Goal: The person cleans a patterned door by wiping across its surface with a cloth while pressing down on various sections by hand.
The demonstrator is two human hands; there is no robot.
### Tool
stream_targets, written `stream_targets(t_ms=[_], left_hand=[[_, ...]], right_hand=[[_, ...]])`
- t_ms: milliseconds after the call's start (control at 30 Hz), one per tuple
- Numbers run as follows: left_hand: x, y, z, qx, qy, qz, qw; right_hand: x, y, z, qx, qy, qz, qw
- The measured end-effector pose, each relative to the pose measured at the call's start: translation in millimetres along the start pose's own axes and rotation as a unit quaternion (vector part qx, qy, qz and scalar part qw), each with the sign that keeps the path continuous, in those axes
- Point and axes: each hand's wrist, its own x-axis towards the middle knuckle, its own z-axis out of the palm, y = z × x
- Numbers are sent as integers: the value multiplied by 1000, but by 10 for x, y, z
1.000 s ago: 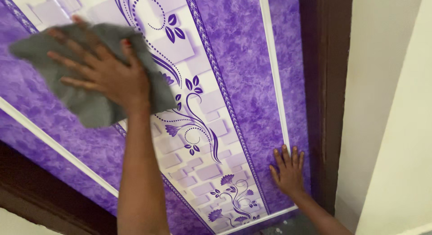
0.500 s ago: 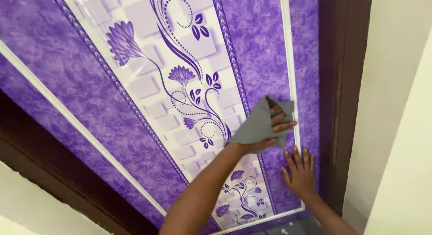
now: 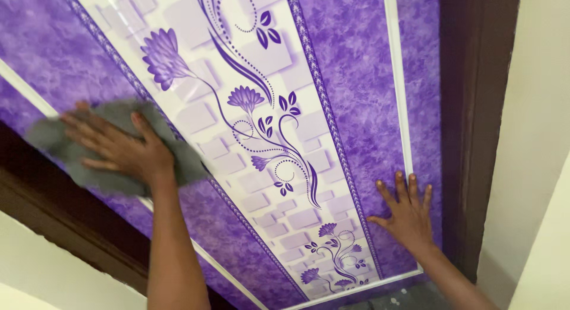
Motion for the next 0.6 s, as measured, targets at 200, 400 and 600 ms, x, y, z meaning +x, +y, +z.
stream_targets(t_ms=[200,400,600], left_hand=[[-1155,277,2,-62,-14,86,994],[-1370,1591,-21,-32,-76,270,959],[-1800,3053,89,-116,-33,376,919]], right_hand=[[-51,-144,-16,197,261,-85,941],[-111,-238,10,192,189,-59,961],[-173,-157,-76,189,184,-74,962]])
